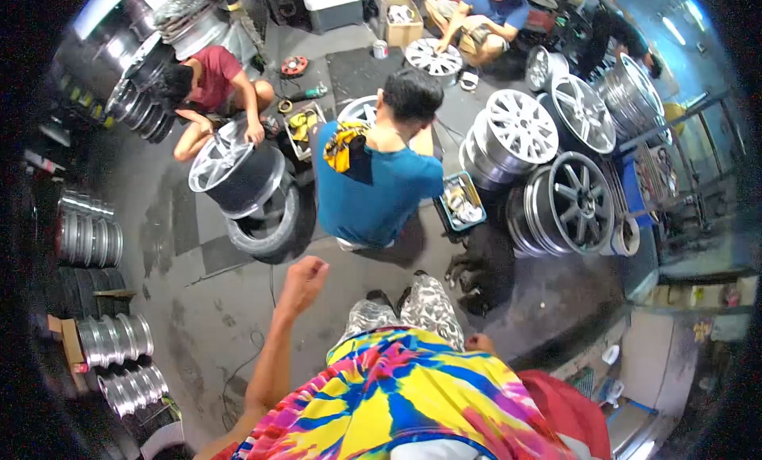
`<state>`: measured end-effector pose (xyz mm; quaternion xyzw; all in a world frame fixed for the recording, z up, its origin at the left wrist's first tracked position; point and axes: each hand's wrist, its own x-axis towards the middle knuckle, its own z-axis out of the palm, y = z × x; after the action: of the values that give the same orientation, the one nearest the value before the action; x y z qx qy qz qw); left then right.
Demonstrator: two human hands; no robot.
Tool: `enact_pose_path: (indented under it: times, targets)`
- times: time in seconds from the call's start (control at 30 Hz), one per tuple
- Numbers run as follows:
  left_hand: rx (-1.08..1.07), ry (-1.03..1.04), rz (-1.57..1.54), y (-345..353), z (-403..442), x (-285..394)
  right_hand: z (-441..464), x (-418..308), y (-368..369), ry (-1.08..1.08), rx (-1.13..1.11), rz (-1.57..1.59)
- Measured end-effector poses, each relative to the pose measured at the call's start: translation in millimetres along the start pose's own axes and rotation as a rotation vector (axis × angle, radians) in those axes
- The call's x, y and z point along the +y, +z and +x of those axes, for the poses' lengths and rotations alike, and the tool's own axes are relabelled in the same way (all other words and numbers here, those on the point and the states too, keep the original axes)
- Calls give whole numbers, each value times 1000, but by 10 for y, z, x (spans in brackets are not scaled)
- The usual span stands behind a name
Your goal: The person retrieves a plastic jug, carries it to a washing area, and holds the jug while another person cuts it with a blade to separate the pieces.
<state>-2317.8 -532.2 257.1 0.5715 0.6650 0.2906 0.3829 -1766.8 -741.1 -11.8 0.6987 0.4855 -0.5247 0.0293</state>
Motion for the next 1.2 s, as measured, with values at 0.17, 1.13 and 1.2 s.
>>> enact_pose_path:
  times: [0.17,1.13,1.2]
  targets:
    - [-167,44,-23,339,466,369,11,-217,-184,72,-21,86]
    - [-669,250,234,2798,2562,1869,979,-983,-2883,204,279,184]
    - [-697,229,255,2869,2587,1824,913,-1154,-2923,228,284,205]
